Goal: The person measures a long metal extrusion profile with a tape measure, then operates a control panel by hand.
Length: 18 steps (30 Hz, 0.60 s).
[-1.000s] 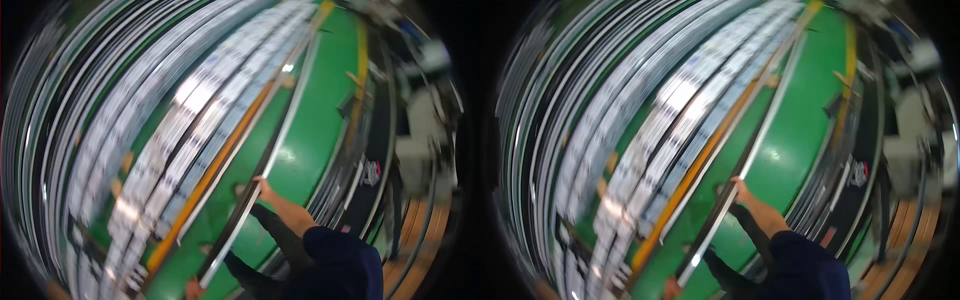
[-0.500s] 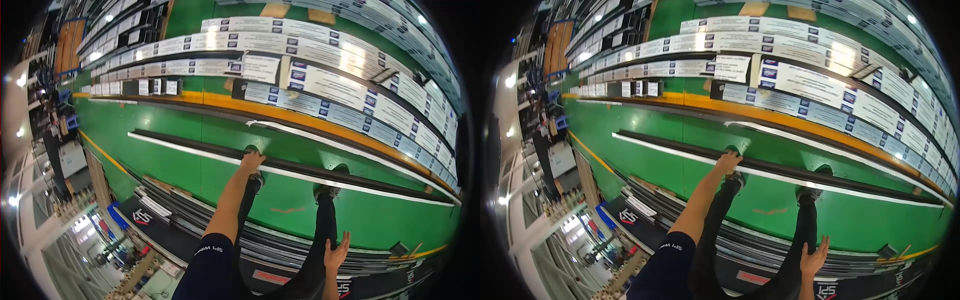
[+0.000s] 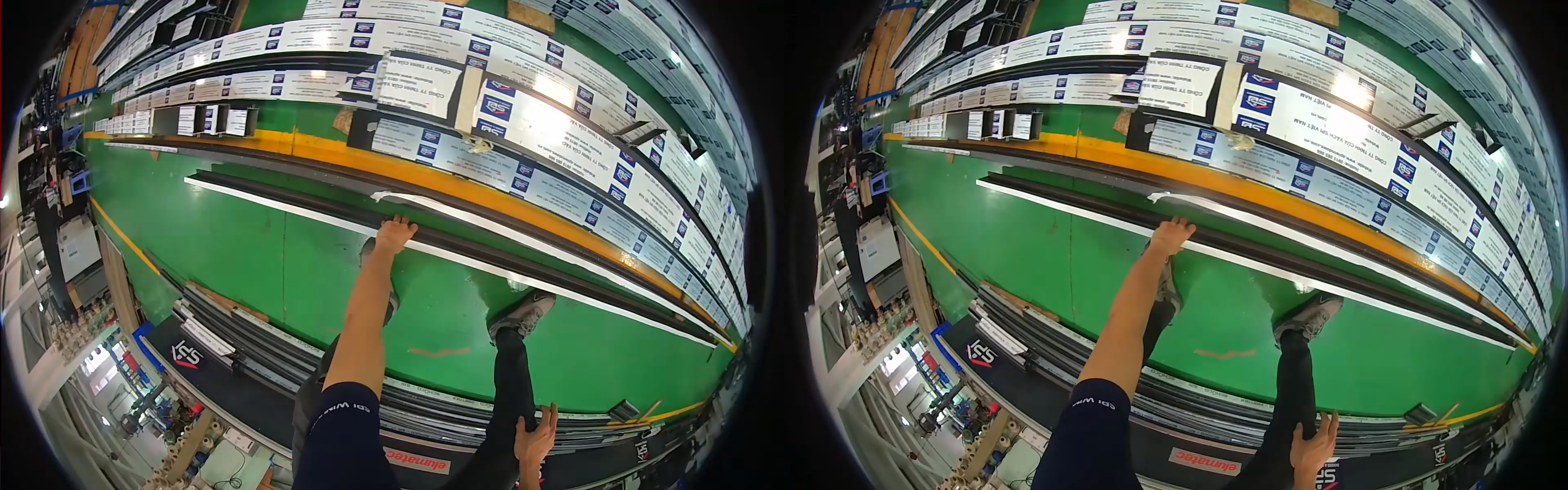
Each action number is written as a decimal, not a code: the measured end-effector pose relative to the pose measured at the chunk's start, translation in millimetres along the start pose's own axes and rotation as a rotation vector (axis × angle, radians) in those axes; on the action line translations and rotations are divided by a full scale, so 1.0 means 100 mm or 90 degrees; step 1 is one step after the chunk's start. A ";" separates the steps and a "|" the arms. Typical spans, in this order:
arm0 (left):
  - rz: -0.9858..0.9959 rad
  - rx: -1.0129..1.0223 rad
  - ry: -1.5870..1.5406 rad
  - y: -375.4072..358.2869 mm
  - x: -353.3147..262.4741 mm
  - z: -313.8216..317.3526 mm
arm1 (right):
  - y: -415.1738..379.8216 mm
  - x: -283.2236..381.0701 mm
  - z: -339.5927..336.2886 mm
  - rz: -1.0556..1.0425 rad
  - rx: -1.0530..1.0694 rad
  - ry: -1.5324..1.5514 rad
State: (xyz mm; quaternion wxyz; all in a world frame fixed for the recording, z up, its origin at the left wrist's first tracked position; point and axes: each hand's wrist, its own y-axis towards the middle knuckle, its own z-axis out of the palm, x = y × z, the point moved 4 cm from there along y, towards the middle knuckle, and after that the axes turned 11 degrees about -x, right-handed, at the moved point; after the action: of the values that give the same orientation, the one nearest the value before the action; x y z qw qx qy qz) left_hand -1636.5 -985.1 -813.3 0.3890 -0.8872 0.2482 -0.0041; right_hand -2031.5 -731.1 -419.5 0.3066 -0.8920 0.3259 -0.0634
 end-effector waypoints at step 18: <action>-0.032 0.018 0.029 0.14 0.16 0.00 | 0.07 -0.11 0.03 0.033 0.014 0.046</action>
State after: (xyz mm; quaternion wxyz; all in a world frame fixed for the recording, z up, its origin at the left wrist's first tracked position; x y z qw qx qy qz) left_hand -1628.5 -1000.6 -826.3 0.3956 -0.8872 0.2344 -0.0380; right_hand -2043.1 -726.8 -424.5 0.3059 -0.8770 0.3592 -0.0907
